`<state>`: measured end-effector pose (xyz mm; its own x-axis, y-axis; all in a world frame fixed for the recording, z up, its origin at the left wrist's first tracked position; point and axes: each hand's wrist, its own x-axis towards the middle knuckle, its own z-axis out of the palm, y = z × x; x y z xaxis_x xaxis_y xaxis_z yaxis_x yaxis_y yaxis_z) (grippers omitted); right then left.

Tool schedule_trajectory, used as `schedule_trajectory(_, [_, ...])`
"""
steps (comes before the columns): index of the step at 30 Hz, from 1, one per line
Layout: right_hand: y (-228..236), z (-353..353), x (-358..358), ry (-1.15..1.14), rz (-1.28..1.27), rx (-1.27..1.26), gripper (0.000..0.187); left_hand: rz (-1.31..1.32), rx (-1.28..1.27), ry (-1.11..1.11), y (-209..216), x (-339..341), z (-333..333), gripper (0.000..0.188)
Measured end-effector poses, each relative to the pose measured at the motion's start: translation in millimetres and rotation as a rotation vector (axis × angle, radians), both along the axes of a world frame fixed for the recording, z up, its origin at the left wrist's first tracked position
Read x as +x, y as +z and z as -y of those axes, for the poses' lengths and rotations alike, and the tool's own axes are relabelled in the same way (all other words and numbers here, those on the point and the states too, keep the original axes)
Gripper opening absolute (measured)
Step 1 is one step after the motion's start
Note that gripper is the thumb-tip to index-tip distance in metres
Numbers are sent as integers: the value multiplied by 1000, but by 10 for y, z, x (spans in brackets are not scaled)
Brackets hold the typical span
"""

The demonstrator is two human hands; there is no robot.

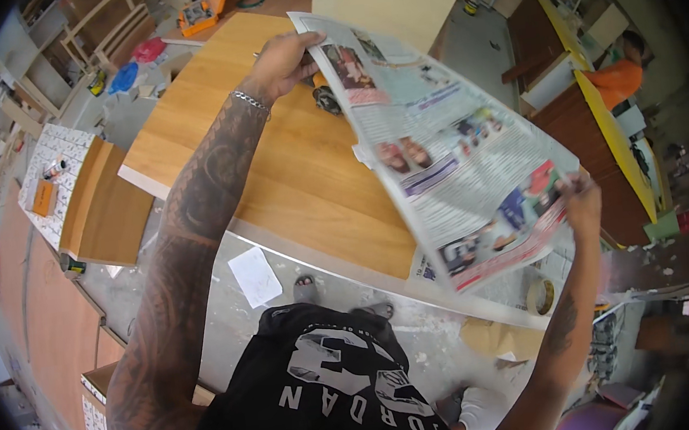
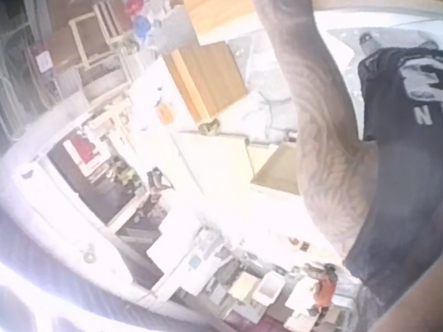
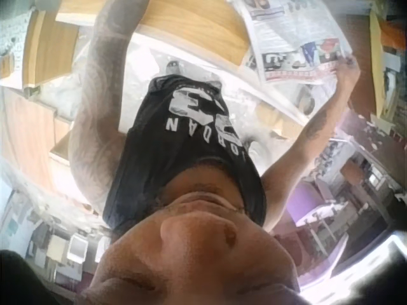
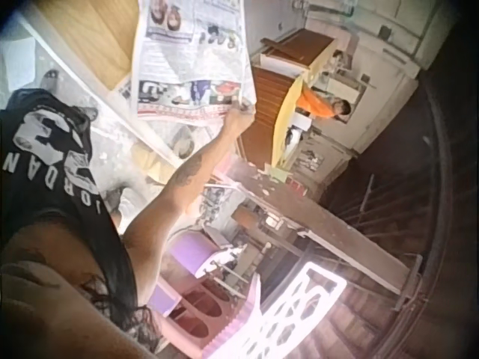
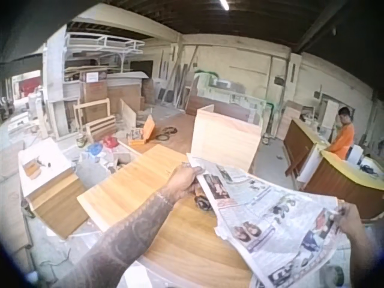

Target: The person covers the wooden top of a white cabinet with sheets of newspaper and secures them along the edges with masking tape.

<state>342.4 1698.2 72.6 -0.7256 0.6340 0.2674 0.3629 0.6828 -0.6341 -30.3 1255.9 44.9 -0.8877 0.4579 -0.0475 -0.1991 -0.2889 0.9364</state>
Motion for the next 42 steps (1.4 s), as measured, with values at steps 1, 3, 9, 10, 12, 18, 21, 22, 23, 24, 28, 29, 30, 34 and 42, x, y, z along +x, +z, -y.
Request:
schedule_trajectory(1, [144, -121, -23, -21, 3, 78, 13, -47, -31, 13, 26, 34, -17, 23])
schedule_trajectory(3, [248, -182, -184, -87, 20, 90, 12, -35, -37, 35, -2, 83, 54, 20])
schedule_trajectory(9, [-108, -568, -234, -268, 187, 444, 19, -92, -183, 46, -96, 332, 165, 20])
schedule_trajectory(10, [-223, -614, -237, -290, 187, 388, 19, -137, -252, 31, -133, 352, 177, 22])
schedule_trajectory(12, [-443, -673, -201, -306, 179, 324, 19, -206, -350, 1, -186, 434, 140, 25])
schedule_trajectory(18, [-471, -192, -544, -459, 168, 737, 20, -399, -626, 140, -389, 529, 341, 37])
schedule_trajectory(21, [-207, -698, -346, -191, -17, 395, 14, -535, -756, 143, -299, 607, 191, 40])
schedule_trajectory(22, [-169, -527, -452, -170, -23, 386, 14, -551, -827, 156, -308, 618, 259, 41])
schedule_trajectory(23, [-112, -357, -508, -141, -123, 406, 15, -546, -840, 173, -322, 635, 314, 41])
schedule_trajectory(24, [24, -184, -549, -115, -226, 429, 16, -549, -858, 199, -333, 658, 369, 42])
schedule_trajectory(28, [460, -141, -267, 83, -359, 757, 19, -805, -951, 463, -291, 752, 209, 58])
schedule_trajectory(29, [620, 22, -201, 130, -448, 710, 17, -809, -947, 469, -234, 734, 161, 58])
schedule_trajectory(30, [753, 183, -163, 182, -540, 657, 16, -825, -959, 400, -162, 700, 144, 62])
schedule_trajectory(34, [1336, 612, 170, 110, -581, 733, 15, -874, -869, 254, 74, 546, -206, 80])
schedule_trajectory(42, [1848, 736, 550, -127, -826, 647, 25, -673, -258, 60, 482, 229, -591, 77])
